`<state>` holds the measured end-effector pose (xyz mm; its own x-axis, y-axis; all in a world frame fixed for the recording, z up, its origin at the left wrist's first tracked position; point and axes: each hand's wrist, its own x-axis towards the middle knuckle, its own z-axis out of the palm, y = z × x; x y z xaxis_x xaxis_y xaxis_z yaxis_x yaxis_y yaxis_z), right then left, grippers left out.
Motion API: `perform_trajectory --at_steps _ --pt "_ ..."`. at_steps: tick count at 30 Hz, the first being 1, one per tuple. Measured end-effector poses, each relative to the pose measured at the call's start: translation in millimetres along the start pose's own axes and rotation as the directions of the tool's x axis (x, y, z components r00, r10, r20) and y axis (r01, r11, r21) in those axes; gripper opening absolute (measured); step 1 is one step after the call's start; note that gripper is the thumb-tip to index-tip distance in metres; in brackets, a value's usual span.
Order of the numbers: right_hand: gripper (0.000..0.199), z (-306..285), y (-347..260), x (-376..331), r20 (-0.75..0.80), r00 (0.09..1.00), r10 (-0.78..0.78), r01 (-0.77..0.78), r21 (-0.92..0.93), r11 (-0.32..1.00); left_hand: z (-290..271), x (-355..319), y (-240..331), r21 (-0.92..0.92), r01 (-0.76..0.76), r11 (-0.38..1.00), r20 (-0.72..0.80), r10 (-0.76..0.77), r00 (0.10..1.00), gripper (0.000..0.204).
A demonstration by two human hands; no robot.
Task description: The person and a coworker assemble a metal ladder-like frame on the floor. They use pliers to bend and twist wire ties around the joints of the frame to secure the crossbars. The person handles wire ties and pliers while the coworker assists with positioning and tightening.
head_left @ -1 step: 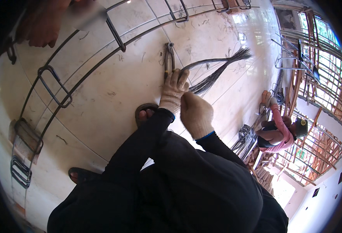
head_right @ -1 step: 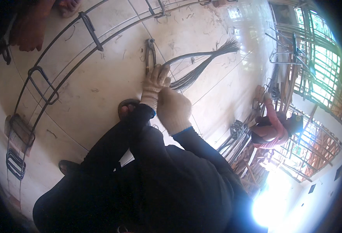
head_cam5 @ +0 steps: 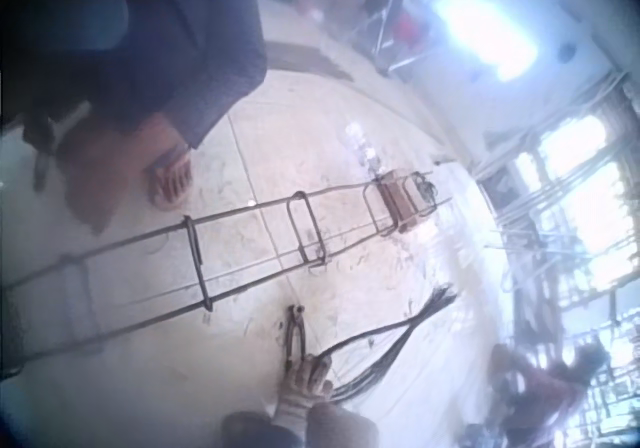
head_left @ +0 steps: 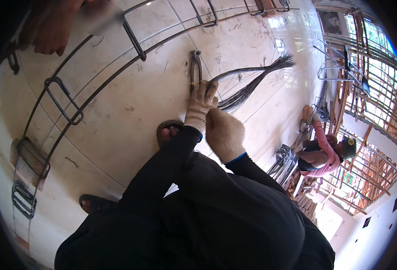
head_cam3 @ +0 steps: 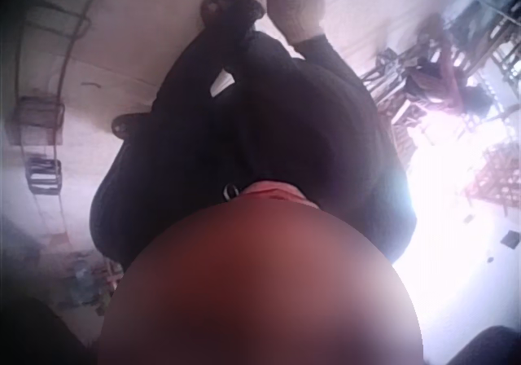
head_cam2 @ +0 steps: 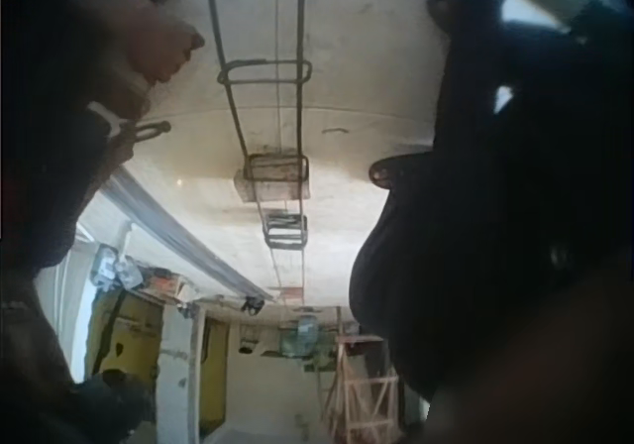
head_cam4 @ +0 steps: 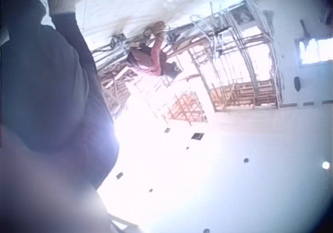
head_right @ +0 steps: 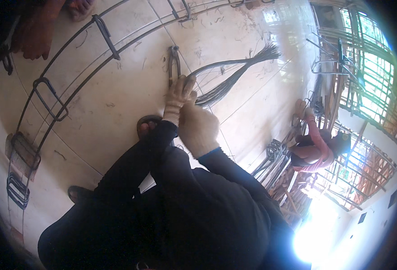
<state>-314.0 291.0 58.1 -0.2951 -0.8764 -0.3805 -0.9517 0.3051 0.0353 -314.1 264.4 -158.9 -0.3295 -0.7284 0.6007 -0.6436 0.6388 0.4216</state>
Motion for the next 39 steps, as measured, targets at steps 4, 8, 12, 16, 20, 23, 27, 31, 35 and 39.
perform_trajectory --at_steps 4,8,12,16,20,23,27,31,35,39 --pt "0.019 1 -22 -8 0.179 0.983 -0.038 0.043 -0.023 0.999 -18 6 -3 -0.188 0.178 0.966 0.469 -0.07 0.88 0.022" --pt "0.015 5 -29 -15 0.136 0.987 -0.082 0.087 -0.029 0.996 -44 24 -2 -0.229 0.239 0.943 0.54 -0.081 0.838 0.027" --pt "0.015 15 -23 -10 0.154 0.987 -0.047 0.062 -0.094 0.994 -46 29 1 -0.153 0.262 0.953 0.555 -0.137 0.821 0.03" --pt "0.013 24 -1 -7 0.106 0.994 0.031 -0.015 -0.152 0.988 -26 29 5 -0.015 0.198 0.98 0.423 -0.173 0.889 0.051" --pt "0.016 28 25 -4 0.087 0.996 0.035 -0.021 -0.159 0.987 -11 31 20 0.16 0.003 0.987 0.581 -0.096 0.808 0.063" --pt "0.018 28 37 -6 0.09 0.996 -0.007 0.015 -0.092 0.996 -7 35 24 0.23 -0.097 0.968 0.62 -0.069 0.781 0.063" --pt "0.013 24 38 -27 0.153 0.987 -0.045 0.051 -0.034 0.998 -14 40 25 0.16 -0.003 0.987 0.663 -0.105 0.741 0.067" --pt "0.014 30 35 -39 0.274 0.962 0.001 0.02 -0.076 0.997 -23 43 24 0.098 0.074 0.992 0.615 -0.119 0.78 0.07" --pt "0.016 35 36 -29 0.134 0.991 -0.003 -0.002 0.038 0.999 -18 41 12 0.02 0.033 0.999 0.532 -0.039 0.846 0.056" --pt "0.023 21 37 -15 0.05 0.998 0.041 -0.047 0.119 0.992 -7 30 5 -0.177 0.119 0.977 0.318 -0.058 0.946 0.026"
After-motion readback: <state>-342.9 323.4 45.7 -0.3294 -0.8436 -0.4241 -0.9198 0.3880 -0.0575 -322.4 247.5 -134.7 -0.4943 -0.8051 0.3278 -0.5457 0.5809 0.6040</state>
